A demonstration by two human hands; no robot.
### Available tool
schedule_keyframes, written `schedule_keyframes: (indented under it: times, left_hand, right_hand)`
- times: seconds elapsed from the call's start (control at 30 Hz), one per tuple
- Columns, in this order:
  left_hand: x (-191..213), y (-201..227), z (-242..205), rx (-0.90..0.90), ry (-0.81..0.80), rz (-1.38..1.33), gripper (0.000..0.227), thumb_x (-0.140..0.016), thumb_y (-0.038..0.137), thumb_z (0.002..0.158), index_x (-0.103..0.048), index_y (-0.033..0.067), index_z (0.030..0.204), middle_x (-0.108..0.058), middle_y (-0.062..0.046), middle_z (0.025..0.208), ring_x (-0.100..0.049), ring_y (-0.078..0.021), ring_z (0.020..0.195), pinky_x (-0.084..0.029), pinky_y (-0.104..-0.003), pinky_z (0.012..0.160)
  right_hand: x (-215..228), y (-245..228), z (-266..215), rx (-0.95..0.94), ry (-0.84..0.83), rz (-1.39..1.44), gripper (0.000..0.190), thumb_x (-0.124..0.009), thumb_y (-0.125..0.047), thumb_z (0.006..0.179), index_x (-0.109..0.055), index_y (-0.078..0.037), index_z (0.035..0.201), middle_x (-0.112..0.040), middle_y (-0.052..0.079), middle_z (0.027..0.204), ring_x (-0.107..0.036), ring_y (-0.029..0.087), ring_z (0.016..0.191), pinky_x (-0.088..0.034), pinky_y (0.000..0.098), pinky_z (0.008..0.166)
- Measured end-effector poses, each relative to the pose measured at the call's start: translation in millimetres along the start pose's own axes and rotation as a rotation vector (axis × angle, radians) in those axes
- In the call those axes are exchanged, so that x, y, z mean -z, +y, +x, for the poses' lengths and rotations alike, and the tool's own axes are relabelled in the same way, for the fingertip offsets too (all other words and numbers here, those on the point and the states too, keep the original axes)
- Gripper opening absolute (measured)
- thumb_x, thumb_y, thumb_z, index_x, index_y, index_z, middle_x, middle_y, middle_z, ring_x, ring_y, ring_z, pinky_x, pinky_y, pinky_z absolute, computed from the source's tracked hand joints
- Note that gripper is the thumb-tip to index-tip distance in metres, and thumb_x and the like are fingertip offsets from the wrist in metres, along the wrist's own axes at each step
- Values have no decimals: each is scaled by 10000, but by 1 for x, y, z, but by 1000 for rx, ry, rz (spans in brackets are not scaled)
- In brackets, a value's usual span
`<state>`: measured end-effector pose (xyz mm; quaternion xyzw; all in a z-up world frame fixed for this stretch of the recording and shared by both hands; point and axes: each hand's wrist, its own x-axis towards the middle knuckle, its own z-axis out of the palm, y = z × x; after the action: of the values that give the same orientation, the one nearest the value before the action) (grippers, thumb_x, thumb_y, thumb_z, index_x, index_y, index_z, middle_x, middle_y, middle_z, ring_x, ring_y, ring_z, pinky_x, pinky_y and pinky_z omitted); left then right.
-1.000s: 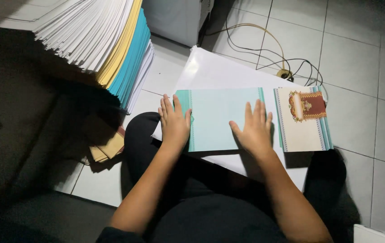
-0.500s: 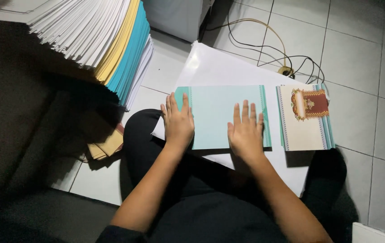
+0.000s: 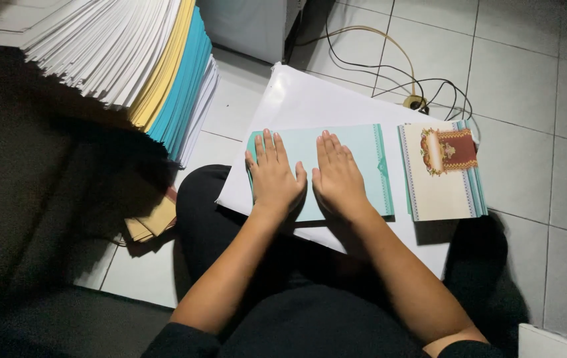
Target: The person inserts a decorative cover sheet into a light blue book cover, smooths it down, and repeats this process for multiple books. The person handles each book individually, placing the cover inside and pressing it flat.
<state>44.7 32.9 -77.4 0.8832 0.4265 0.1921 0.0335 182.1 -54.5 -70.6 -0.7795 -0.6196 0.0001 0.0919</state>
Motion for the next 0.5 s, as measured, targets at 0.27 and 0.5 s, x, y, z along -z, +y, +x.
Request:
schedule_keyframes:
  times: [0.27, 0.5]
  left_hand:
    - [23, 3, 2, -30, -11, -74, 789, -519, 523, 890, -451, 54, 1521, -367, -328, 1558, -323, -505, 1468, -200, -730, 1124]
    - [29, 9, 4, -7, -48, -60, 769, -506, 535, 915, -456, 80, 1532, -372, -324, 1563, -331, -487, 1472, -189, -726, 1127]
  right_hand:
    - [24, 2, 40, -211, -70, 78, 706, -320, -428, 1058, -254, 38, 1585, -182, 245, 1673, -136, 339, 1567, -64, 473, 1253]
    - [33, -1, -23, -162, -139, 63, 683, -283, -406, 1068, -185, 5, 1605, -131, 220, 1690, -105, 336, 1571, -45, 470, 1258]
